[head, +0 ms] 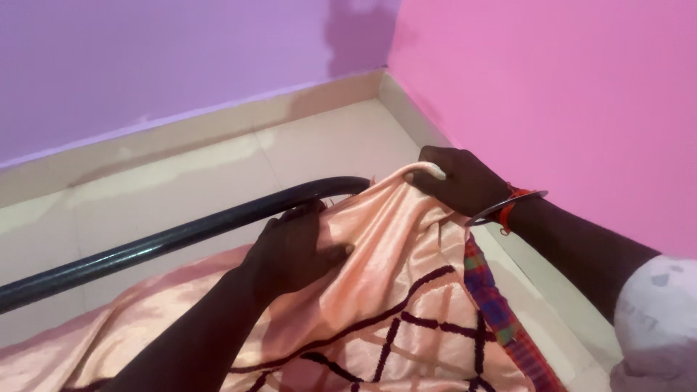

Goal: The person folds a peach-colored bed sheet with a dark grid pattern on a metal bed frame. They smooth the fabric, align the edges, and fold the sheet in half multiple times to create a compact stack.

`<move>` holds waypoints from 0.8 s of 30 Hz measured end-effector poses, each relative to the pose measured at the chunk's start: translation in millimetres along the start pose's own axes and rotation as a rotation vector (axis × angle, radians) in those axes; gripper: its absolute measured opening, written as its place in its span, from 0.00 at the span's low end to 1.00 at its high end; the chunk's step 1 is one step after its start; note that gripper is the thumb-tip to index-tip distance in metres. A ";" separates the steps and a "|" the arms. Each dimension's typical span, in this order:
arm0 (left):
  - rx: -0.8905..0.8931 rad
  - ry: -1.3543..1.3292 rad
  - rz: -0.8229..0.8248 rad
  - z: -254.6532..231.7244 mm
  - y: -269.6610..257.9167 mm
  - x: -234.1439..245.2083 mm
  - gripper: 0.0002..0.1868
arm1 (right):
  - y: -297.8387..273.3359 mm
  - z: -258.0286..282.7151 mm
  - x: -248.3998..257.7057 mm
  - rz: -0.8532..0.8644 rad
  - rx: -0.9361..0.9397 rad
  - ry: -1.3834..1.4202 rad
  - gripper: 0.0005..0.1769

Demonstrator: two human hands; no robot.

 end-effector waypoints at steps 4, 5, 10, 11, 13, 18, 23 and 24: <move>-0.190 -0.054 -0.147 -20.2 -4.1 18.8 0.37 | 6.8 -10.2 -2.3 -0.008 0.005 0.021 0.22; -0.239 -0.108 -0.171 -25.4 -7.5 23.4 0.35 | 8.6 -13.1 -4.7 -0.010 -0.012 0.018 0.22; -0.156 -0.154 -0.124 -24.8 3.3 19.3 0.25 | 28.0 -31.2 -8.5 0.053 -0.190 -0.064 0.22; -0.128 -0.148 -0.118 -20.0 7.3 15.7 0.24 | 33.3 -30.7 -5.2 0.030 -0.160 -0.056 0.22; -0.115 -0.138 -0.118 -9.7 14.8 8.2 0.23 | 40.7 -34.3 -3.5 0.038 -0.201 -0.089 0.23; -0.193 -0.104 -0.144 0.0 28.6 -0.6 0.24 | 49.2 -28.6 -2.7 0.049 -0.105 -0.139 0.24; -0.004 -0.131 -0.036 -7.8 11.8 10.7 0.27 | 37.7 -43.1 14.3 0.214 -0.357 -0.217 0.26; 0.033 -0.137 -0.014 -7.0 6.2 11.7 0.28 | 37.0 -44.6 15.8 0.245 -0.403 -0.231 0.27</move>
Point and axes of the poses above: each hand's wrist, its own y-axis towards the middle knuckle, its own x-axis out of the back of the hand, z = x × y, the point moved 6 cm from there along y, towards the middle knuckle, and after that the axes turned 4 degrees about -y, right-handed, at the moved point
